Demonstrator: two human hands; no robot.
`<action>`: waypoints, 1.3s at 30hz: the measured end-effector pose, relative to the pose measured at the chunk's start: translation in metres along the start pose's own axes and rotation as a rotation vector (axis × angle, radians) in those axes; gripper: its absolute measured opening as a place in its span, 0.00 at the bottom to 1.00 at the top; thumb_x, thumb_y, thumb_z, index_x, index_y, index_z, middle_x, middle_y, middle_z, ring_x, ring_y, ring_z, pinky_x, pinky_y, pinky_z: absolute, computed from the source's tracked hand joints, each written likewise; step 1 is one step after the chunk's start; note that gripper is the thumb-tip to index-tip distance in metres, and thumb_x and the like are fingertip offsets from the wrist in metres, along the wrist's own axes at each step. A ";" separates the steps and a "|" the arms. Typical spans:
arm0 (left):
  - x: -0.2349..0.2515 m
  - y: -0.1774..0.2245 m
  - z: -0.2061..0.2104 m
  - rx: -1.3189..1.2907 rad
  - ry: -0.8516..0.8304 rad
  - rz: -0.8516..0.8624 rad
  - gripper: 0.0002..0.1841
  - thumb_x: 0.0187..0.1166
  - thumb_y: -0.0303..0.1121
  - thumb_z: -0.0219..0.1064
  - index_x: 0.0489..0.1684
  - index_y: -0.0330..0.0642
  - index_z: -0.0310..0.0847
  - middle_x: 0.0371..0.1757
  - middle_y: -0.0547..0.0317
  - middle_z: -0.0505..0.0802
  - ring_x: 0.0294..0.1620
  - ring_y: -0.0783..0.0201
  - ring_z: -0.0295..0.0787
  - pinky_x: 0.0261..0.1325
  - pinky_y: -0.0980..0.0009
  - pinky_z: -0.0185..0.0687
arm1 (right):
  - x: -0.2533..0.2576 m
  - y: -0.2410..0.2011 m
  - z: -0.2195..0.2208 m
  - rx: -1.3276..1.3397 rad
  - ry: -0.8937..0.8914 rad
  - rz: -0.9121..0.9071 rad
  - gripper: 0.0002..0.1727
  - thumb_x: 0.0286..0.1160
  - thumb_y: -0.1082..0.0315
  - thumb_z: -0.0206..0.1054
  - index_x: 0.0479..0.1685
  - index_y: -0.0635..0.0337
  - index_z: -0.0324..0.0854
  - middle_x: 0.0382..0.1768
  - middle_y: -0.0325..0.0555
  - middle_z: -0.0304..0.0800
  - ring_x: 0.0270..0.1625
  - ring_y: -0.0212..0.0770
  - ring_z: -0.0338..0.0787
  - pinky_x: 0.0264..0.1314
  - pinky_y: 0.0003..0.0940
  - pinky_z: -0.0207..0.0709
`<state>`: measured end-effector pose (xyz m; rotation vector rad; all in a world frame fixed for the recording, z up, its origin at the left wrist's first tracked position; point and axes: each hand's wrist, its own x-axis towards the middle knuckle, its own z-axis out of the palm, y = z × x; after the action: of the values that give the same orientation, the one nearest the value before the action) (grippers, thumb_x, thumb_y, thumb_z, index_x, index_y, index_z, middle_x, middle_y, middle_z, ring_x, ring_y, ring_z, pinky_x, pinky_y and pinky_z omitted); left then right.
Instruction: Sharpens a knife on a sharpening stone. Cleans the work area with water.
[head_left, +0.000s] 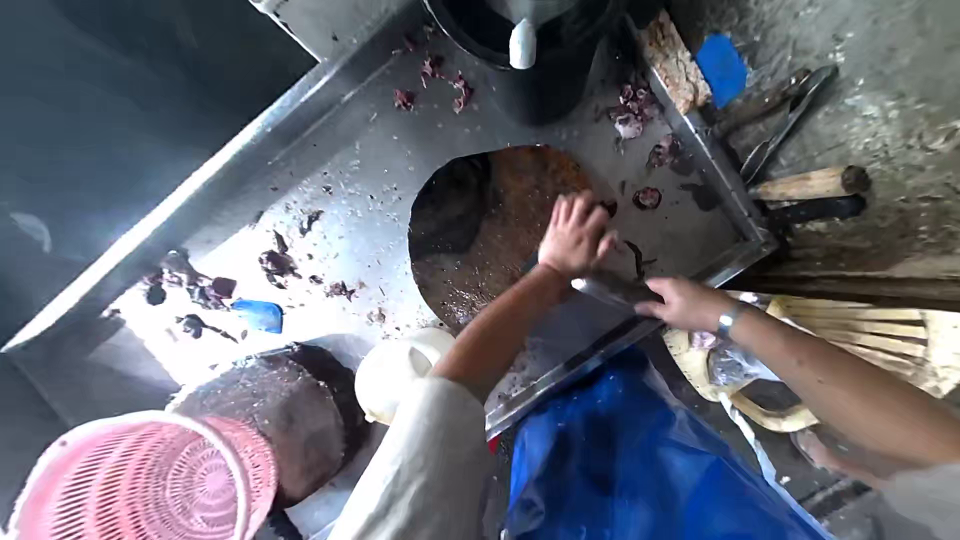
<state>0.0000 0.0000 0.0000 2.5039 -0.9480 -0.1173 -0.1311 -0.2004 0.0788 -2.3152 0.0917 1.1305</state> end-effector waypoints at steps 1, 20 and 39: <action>0.011 -0.013 -0.001 -0.003 0.059 0.018 0.31 0.84 0.61 0.47 0.59 0.47 0.86 0.79 0.43 0.81 0.84 0.40 0.70 0.88 0.42 0.57 | 0.004 -0.004 0.010 0.055 0.077 0.013 0.21 0.83 0.51 0.69 0.57 0.61 0.84 0.42 0.61 0.92 0.48 0.61 0.93 0.53 0.67 0.84; 0.032 -0.024 -0.010 0.001 0.060 0.070 0.33 0.77 0.65 0.51 0.52 0.44 0.87 0.76 0.41 0.81 0.81 0.38 0.72 0.84 0.43 0.64 | 0.021 -0.014 0.015 0.118 0.083 0.073 0.25 0.83 0.45 0.67 0.59 0.59 0.82 0.42 0.59 0.92 0.48 0.61 0.93 0.52 0.68 0.83; -0.088 0.008 -0.055 -0.055 -0.180 -0.508 0.30 0.67 0.42 0.82 0.73 0.60 0.83 0.82 0.46 0.76 0.83 0.33 0.63 0.78 0.27 0.59 | -0.015 0.032 0.043 0.783 0.514 -0.202 0.34 0.79 0.69 0.69 0.85 0.55 0.62 0.39 0.50 0.89 0.29 0.44 0.90 0.33 0.43 0.90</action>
<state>-0.0586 0.0724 0.0457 2.6576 -0.3419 -0.5268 -0.1805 -0.2083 0.0549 -1.7782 0.4021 0.2785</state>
